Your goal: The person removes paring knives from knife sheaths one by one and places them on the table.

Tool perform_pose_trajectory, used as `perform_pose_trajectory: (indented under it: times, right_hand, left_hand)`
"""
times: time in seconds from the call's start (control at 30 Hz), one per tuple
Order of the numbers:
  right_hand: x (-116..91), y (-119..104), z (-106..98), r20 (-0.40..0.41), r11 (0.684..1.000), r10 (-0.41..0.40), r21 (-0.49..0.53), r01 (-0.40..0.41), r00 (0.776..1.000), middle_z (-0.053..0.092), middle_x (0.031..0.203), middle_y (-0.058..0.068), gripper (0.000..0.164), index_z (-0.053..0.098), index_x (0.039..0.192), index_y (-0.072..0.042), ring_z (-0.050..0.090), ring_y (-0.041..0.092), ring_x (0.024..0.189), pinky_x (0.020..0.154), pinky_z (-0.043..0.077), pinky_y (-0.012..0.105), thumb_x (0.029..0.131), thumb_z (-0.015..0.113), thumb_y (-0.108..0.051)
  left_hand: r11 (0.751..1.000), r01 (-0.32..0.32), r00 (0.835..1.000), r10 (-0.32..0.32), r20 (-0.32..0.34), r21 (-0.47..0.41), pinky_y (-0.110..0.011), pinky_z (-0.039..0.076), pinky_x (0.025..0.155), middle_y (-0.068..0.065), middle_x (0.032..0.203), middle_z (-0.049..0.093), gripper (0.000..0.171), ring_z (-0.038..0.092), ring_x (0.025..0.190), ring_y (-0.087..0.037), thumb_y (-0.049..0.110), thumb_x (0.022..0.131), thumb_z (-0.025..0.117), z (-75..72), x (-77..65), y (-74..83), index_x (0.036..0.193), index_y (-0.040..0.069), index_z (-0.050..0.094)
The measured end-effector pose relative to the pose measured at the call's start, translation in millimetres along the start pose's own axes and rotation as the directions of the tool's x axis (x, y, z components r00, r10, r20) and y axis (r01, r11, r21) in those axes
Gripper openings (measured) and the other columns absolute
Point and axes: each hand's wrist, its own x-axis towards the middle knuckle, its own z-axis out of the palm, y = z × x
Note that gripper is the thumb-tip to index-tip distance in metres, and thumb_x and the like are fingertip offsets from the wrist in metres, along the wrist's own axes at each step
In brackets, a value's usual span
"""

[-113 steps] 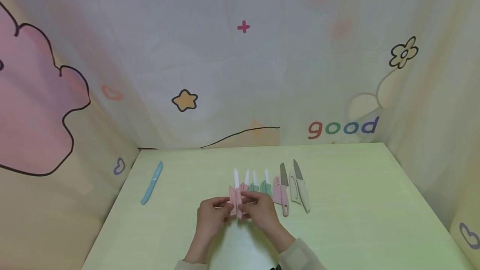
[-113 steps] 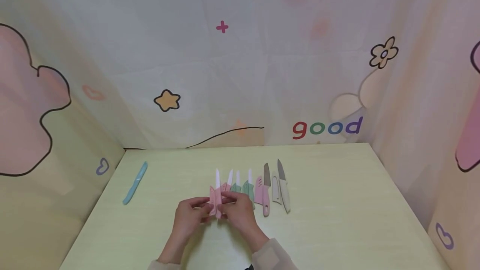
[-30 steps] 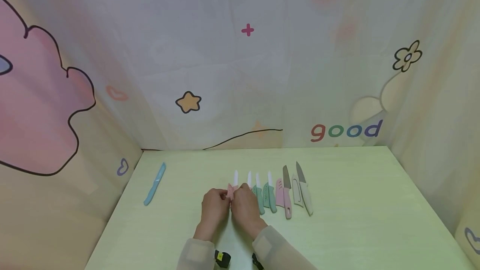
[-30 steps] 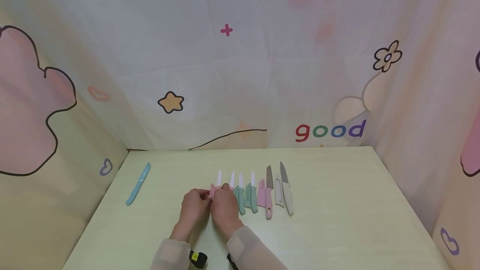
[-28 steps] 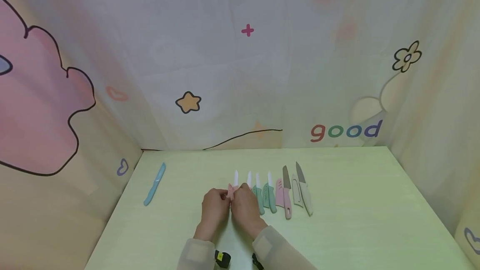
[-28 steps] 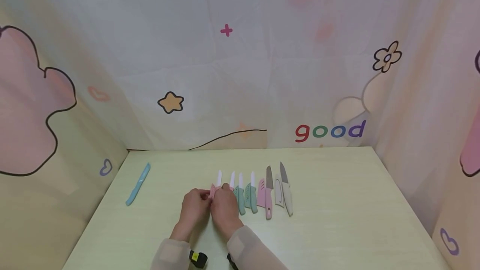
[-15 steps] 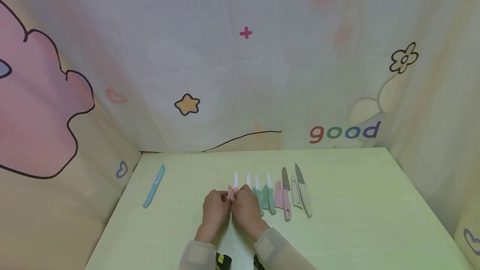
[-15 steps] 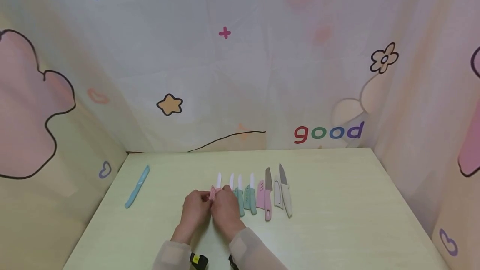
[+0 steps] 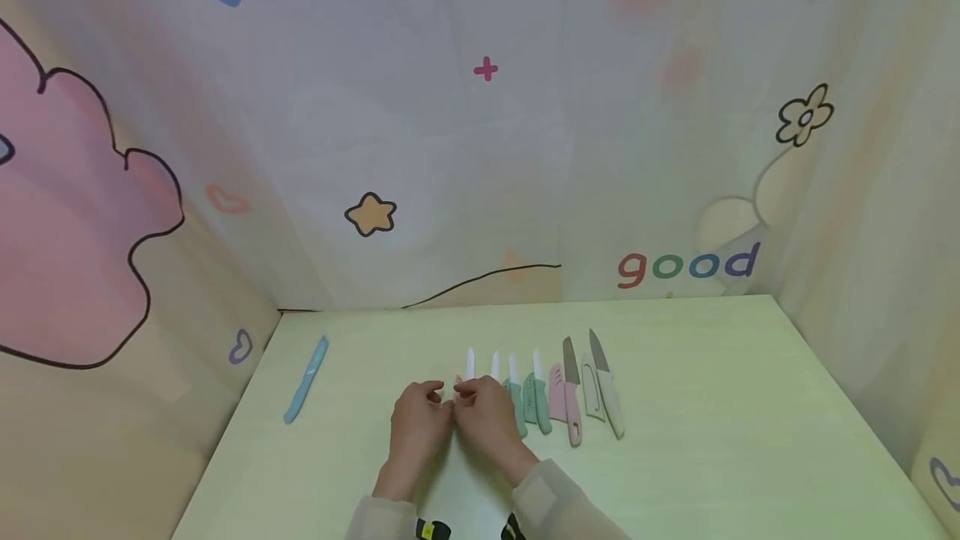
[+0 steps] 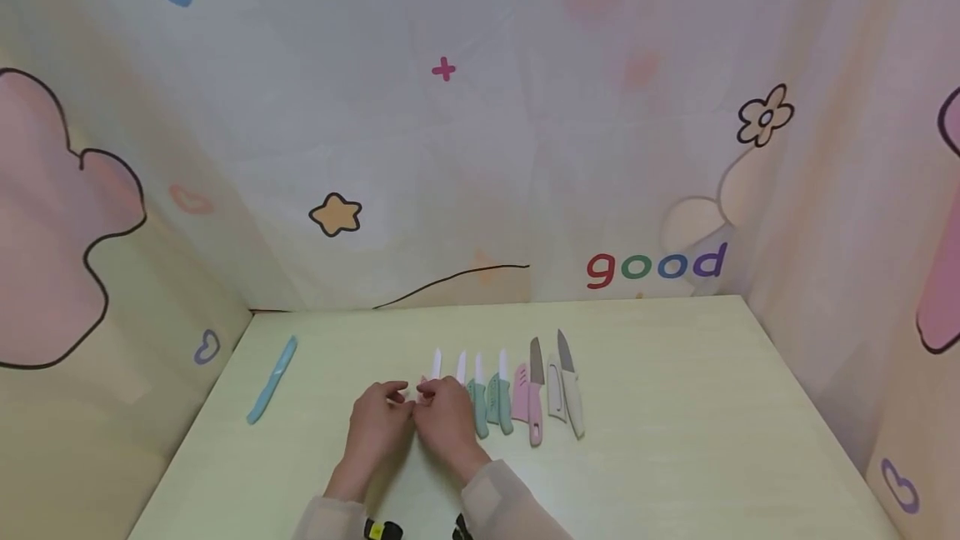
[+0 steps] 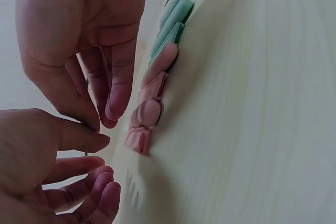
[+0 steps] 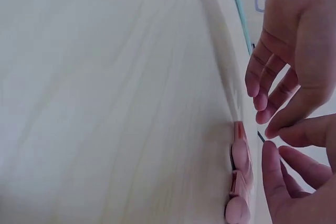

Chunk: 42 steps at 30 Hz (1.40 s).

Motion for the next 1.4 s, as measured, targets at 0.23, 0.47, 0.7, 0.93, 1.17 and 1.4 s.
perform_pose_trajectory:
  times: [0.23, 0.47, 0.7, 0.93, 1.17, 1.4]
  right_hand:
    - [1, -2, 4, 0.073, 0.975, 0.029, 0.217, -0.044, 0.997, 0.071, 0.089, 0.011, 0.025, 0.072, 0.102, 0.000, 0.062, 0.009, 0.075, 0.067, 0.058, 0.030, 0.077, 0.070, -0.001]
    - [2, -16, 9, 0.167, 0.885, 0.051, 0.450, -0.122, 0.985, 0.068, 0.092, 0.024, 0.027, 0.067, 0.106, 0.010, 0.066, 0.016, 0.072, 0.063, 0.060, 0.027, 0.079, 0.067, 0.006]
    - [0, -36, 14, 0.282, 0.806, 0.076, 0.548, -0.225, 0.957, 0.065, 0.102, 0.032, 0.026, 0.063, 0.110, 0.013, 0.066, 0.037, 0.081, 0.075, 0.061, 0.043, 0.086, 0.060, 0.005]
    - [4, -29, 41, 0.379, 0.734, 0.124, 0.587, -0.342, 0.917, 0.067, 0.107, 0.024, 0.033, 0.059, 0.120, 0.011, 0.066, 0.028, 0.088, 0.081, 0.060, 0.036, 0.090, 0.060, -0.005]
    - [2, -34, 58, 0.436, 0.664, 0.063, 0.653, -0.364, 0.898, 0.063, 0.113, 0.029, 0.039, 0.054, 0.124, 0.015, 0.064, 0.030, 0.094, 0.086, 0.057, 0.037, 0.091, 0.058, -0.005]
    - [6, -41, 66, 0.490, 0.612, 0.044, 0.676, -0.411, 0.871, 0.062, 0.116, 0.029, 0.043, 0.048, 0.129, 0.015, 0.063, 0.031, 0.098, 0.089, 0.056, 0.038, 0.093, 0.056, -0.008]
  left_hand:
    - [0.998, -0.059, 0.998, 0.059, 0.034, -0.009, -0.036, 0.055, 0.064, -0.006, 0.088, 0.065, 0.033, 0.060, 0.078, -0.015, 0.018, 0.083, 0.073, -15.6, -2.9, -10.6, 0.113, 0.006, 0.069]
    - [0.997, -0.070, 0.996, 0.069, 0.052, 0.013, -0.034, 0.054, 0.064, -0.004, 0.088, 0.065, 0.032, 0.059, 0.078, -0.013, 0.018, 0.085, 0.073, -33.4, -3.1, -24.7, 0.114, 0.006, 0.068]
    - [0.999, -0.024, 0.998, 0.021, 0.060, 0.043, -0.035, 0.054, 0.065, -0.005, 0.089, 0.065, 0.033, 0.059, 0.079, -0.015, 0.018, 0.085, 0.072, -53.4, 1.7, -39.1, 0.115, 0.005, 0.067]
    - [0.995, -0.011, 0.999, 0.006, 0.045, 0.099, -0.039, 0.053, 0.068, -0.007, 0.092, 0.065, 0.035, 0.059, 0.081, -0.018, 0.018, 0.085, 0.071, -67.6, 7.3, -57.5, 0.116, 0.003, 0.066]
    - [0.980, -0.003, 1.000, 0.004, -0.005, 0.199, -0.049, 0.052, 0.073, -0.018, 0.100, 0.062, 0.039, 0.057, 0.089, -0.031, 0.014, 0.084, 0.069, -79.9, 13.5, -76.5, 0.118, -0.003, 0.063]
    - [0.953, 0.071, 0.997, -0.055, -0.063, 0.295, -0.067, 0.040, 0.089, -0.036, 0.124, 0.045, 0.054, 0.037, 0.111, -0.055, 0.015, 0.083, 0.065, -101.8, 23.6, -90.6, 0.128, -0.011, 0.051]
